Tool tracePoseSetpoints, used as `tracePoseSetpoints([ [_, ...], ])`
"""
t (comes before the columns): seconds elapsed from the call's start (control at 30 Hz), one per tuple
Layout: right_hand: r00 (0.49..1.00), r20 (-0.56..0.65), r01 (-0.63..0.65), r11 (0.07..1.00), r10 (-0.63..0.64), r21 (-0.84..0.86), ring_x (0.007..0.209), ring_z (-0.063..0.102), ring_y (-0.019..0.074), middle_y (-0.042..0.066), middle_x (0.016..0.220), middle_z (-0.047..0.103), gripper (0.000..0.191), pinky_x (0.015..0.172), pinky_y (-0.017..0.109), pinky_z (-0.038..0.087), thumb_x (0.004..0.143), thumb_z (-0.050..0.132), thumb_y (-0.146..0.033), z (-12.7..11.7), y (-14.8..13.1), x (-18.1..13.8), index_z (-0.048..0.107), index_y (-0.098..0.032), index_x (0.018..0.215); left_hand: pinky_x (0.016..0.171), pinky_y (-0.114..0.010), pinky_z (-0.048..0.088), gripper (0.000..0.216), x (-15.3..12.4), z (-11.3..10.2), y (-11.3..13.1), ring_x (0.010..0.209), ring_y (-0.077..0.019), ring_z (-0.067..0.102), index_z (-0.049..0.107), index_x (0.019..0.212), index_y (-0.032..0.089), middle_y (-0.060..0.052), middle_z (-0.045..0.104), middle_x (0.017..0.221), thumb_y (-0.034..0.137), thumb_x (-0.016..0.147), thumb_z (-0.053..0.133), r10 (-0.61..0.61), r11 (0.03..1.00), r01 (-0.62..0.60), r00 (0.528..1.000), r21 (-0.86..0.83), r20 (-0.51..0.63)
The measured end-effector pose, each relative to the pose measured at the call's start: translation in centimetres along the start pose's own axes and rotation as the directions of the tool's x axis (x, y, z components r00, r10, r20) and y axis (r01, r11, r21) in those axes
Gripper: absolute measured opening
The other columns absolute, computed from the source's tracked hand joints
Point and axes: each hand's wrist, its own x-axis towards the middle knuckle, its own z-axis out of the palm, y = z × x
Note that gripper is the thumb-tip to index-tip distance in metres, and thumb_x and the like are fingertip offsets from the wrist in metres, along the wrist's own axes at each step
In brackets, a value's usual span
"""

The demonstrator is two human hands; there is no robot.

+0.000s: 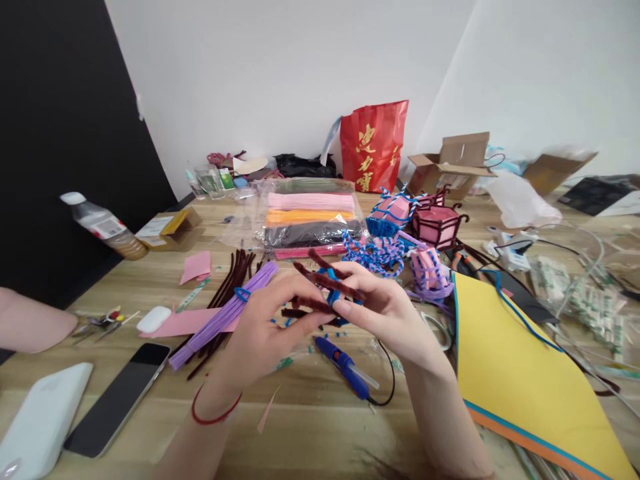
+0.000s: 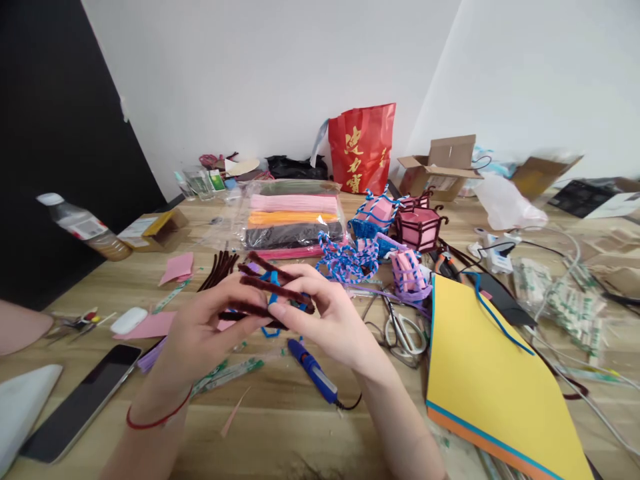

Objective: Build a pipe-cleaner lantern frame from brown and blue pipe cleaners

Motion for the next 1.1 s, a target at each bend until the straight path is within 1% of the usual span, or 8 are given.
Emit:
tracePoseSetpoints([
  [0.1,0.999,0.031,-0.028,0.999,0.027,0.032,0.12,0.067,0.0217,0.003,0.126,0.069,0.007,0.109,0.039,0.051,0.09,0.078,-0.033,0.17,-0.21,0.03,0.078,-0.027,0.087,0.076,-0.023,0.051,0.008,0.24,-0.14,-0.22,0.083,-0.0122,0.066,0.071,0.094,0.023,0.002,0.073,0.088,0.019,0.091,0.077,0.119,0.993,-0.119,0.993,0.018,-0.018],
  [0.2,0.998,0.04,-0.043,0.997,0.041,0.056,0.119,0.066,0.0218,0.004,0.126,0.068,0.011,0.108,0.04,0.052,0.091,0.077,-0.037,0.26,-0.28,-0.02,0.077,-0.026,0.088,0.078,-0.024,0.051,0.008,0.47,-0.04,-0.21,0.081,-0.0118,0.066,0.072,0.092,0.022,0.002,0.074,0.086,0.018,0.089,0.078,0.174,0.985,-0.173,0.983,0.019,-0.052],
  [0.37,0.998,0.051,-0.041,0.997,0.038,0.066,0.119,0.065,0.0181,0.003,0.127,0.067,0.008,0.107,0.034,0.051,0.093,0.075,-0.033,0.12,-0.11,-0.15,0.076,-0.026,0.091,0.071,-0.025,0.054,0.008,0.55,0.3,0.0,0.077,-0.0141,0.068,0.074,0.09,0.022,0.0,0.075,0.083,0.02,0.087,0.081,0.131,0.991,-0.134,0.987,-0.021,-0.095],
  [0.47,0.997,0.067,-0.042,0.997,0.038,0.058,0.119,0.064,0.0176,0.004,0.128,0.066,0.008,0.107,0.033,0.051,0.093,0.075,-0.033,0.0,-0.01,-0.16,0.076,-0.026,0.09,0.072,-0.03,0.056,0.005,0.49,0.35,-0.03,0.078,-0.0172,0.069,0.074,0.089,0.023,-0.001,0.076,0.084,0.022,0.089,0.079,0.115,0.993,-0.116,0.989,-0.011,-0.094],
  [0.67,0.995,0.092,-0.053,0.997,0.048,0.053,0.123,0.064,0.0187,0.003,0.129,0.067,0.007,0.11,0.035,0.051,0.093,0.075,-0.034,-0.06,0.06,-0.27,0.079,-0.028,0.093,0.075,-0.033,0.055,0.006,0.29,0.11,-0.28,0.082,-0.0187,0.068,0.07,0.09,0.024,-0.002,0.075,0.086,0.026,0.095,0.072,0.149,0.989,-0.148,0.987,0.018,-0.059],
  [0.87,0.992,0.095,-0.093,0.994,0.087,0.06,0.13,0.062,0.0205,0.002,0.134,0.066,0.006,0.117,0.038,0.044,0.091,0.078,-0.036,0.13,-0.3,-0.45,0.08,-0.03,0.092,0.072,-0.033,0.051,0.009,0.05,-0.05,-0.68,0.081,-0.0192,0.066,0.07,0.089,0.026,-0.002,0.074,0.089,0.029,0.098,0.068,0.175,0.984,-0.173,0.984,0.041,-0.029],
  [1.0,0.992,0.09,-0.093,0.99,0.084,0.107,0.125,0.062,0.017,0.001,0.13,0.065,0.004,0.111,0.032,0.047,0.092,0.076,-0.032,0.19,-0.48,-0.6,0.08,-0.032,0.093,0.075,-0.033,0.053,0.006,0.2,0.13,-0.64,0.081,-0.0187,0.068,0.069,0.091,0.025,-0.002,0.073,0.085,0.029,0.095,0.071,0.171,0.985,-0.17,0.985,0.019,-0.039],
  [1.1,0.996,0.043,-0.081,0.991,0.077,0.102,0.122,0.062,0.0147,0.0,0.128,0.065,0.003,0.108,0.027,0.046,0.092,0.077,-0.03,0.18,-0.51,-0.72,0.08,-0.031,0.092,0.077,-0.03,0.053,0.006,0.39,0.2,-0.4,0.084,-0.0167,0.068,0.07,0.095,0.023,-0.001,0.074,0.088,0.023,0.092,0.075,0.185,0.981,-0.184,0.983,0.053,-0.002],
])
